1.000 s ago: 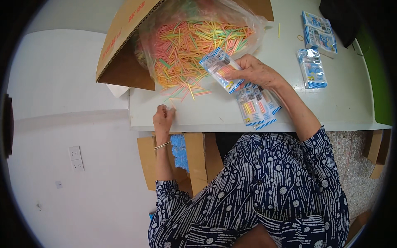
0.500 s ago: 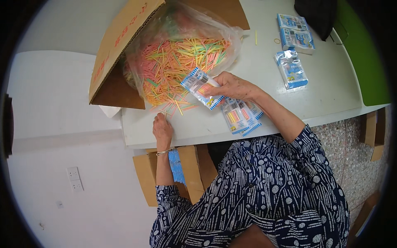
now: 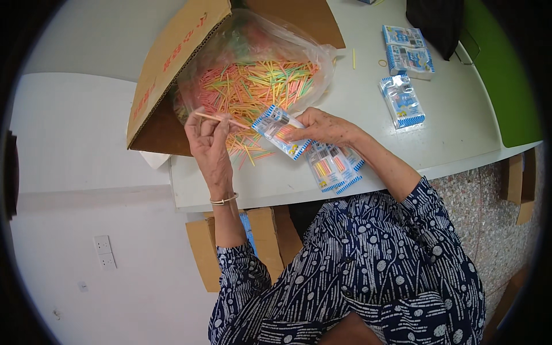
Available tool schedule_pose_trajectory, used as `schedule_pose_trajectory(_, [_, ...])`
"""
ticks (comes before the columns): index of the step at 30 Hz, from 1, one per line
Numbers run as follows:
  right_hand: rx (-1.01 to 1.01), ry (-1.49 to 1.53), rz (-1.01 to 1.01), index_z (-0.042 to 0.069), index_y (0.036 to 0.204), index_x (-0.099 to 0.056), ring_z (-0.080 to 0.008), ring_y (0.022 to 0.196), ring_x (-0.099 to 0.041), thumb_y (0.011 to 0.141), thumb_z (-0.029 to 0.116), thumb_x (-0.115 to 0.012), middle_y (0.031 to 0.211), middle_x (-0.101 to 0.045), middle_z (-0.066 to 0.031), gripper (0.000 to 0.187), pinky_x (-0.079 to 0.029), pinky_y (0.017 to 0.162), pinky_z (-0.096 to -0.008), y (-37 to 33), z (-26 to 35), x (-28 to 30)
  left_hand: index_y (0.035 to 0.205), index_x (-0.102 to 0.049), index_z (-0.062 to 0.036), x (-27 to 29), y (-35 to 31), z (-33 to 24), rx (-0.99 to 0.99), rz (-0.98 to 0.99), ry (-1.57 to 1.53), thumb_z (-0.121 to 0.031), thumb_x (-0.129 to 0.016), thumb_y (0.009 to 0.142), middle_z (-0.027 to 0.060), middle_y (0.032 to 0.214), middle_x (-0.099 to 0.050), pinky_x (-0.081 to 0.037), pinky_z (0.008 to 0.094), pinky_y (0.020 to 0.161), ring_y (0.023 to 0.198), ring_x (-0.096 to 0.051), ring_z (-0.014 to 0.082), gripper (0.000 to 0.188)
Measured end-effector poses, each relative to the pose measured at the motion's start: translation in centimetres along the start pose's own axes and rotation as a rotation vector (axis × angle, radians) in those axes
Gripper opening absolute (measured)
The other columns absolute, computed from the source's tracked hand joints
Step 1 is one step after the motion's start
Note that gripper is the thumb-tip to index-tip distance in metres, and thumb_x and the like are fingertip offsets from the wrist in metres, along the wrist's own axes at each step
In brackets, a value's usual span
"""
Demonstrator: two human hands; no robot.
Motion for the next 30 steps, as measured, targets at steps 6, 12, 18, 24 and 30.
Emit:
schedule_pose_trajectory(6, [0.008, 0.040, 0.054, 0.000, 0.085, -0.071, -0.0019, 0.059, -0.048, 0.081, 0.029, -0.070, 0.068, -0.061, 0.0021, 0.029, -0.037, 0.051, -0.0199, -0.1, 0.1, -0.4, 0.132, -0.026, -0.0072, -2.1, -0.1, -0.7, -0.110, 0.103, -0.027, 0.006, -0.053, 0.087, 0.0130, 0.097, -0.060, -0.049, 0.0282, 0.080, 0.090, -0.058, 0.0155, 0.054])
schedule_pose_trajectory(12, [-0.044, -0.085, 0.083, 0.001, 0.090, -0.070, -0.0017, 0.062, -0.051, 0.081, 0.029, -0.070, 0.072, -0.064, 0.0017, 0.030, -0.040, 0.053, -0.0200, 0.1, -0.7, -0.1, 0.132, -0.026, -0.0073, -2.3, -0.6, -1.0, -0.109, 0.065, -0.002, 0.007, -0.052, 0.087, 0.0140, 0.098, -0.060, -0.049, 0.0282, 0.079, 0.089, -0.058, 0.0160, 0.054])
schedule_pose_trajectory(18, [-0.014, -0.043, 0.128, 0.001, 0.092, -0.069, -0.0021, 0.063, -0.052, 0.082, 0.028, -0.069, 0.074, -0.064, 0.0017, 0.029, -0.040, 0.054, -0.0203, -0.3, 0.2, -0.4, 0.128, -0.030, -0.0051, -2.9, -1.3, -0.6, -0.087, 0.097, -0.011, 0.004, -0.054, 0.088, 0.0141, 0.096, -0.062, -0.048, 0.0270, 0.080, 0.089, -0.060, 0.0161, 0.048])
schedule_pose_trajectory(24, [0.007, -0.025, 0.128, 0.000, 0.095, -0.068, -0.0023, 0.067, -0.053, 0.084, 0.024, -0.068, 0.077, -0.065, 0.0013, 0.027, -0.042, 0.059, -0.0202, -0.2, -0.1, -0.3, 0.108, -0.056, 0.0003, -3.5, -2.2, 2.1, 0.085, 0.195, 0.065, -0.003, -0.058, 0.088, 0.0102, 0.100, -0.063, -0.044, 0.0255, 0.083, 0.091, -0.057, 0.0142, 0.020])
schedule_pose_trajectory(30, [0.039, 0.007, 0.114, 0.001, 0.094, -0.069, -0.0021, 0.067, -0.053, 0.083, 0.025, -0.068, 0.076, -0.065, 0.0007, 0.026, -0.042, 0.059, -0.0204, -0.4, 0.0, -0.1, 0.094, -0.066, 0.0009, -4.0, -2.3, 1.8, -0.113, 0.246, 0.361, -0.009, -0.062, 0.086, 0.0061, 0.098, -0.062, -0.037, 0.0319, 0.094, 0.106, -0.048, 0.0175, 0.014])
Point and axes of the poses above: each hand's wrist, its own y-axis towards the middle knuckle, its own x-axis out of the back of the hand, z = x × y, the point moved 5 cm from there along y, towards the middle knuckle
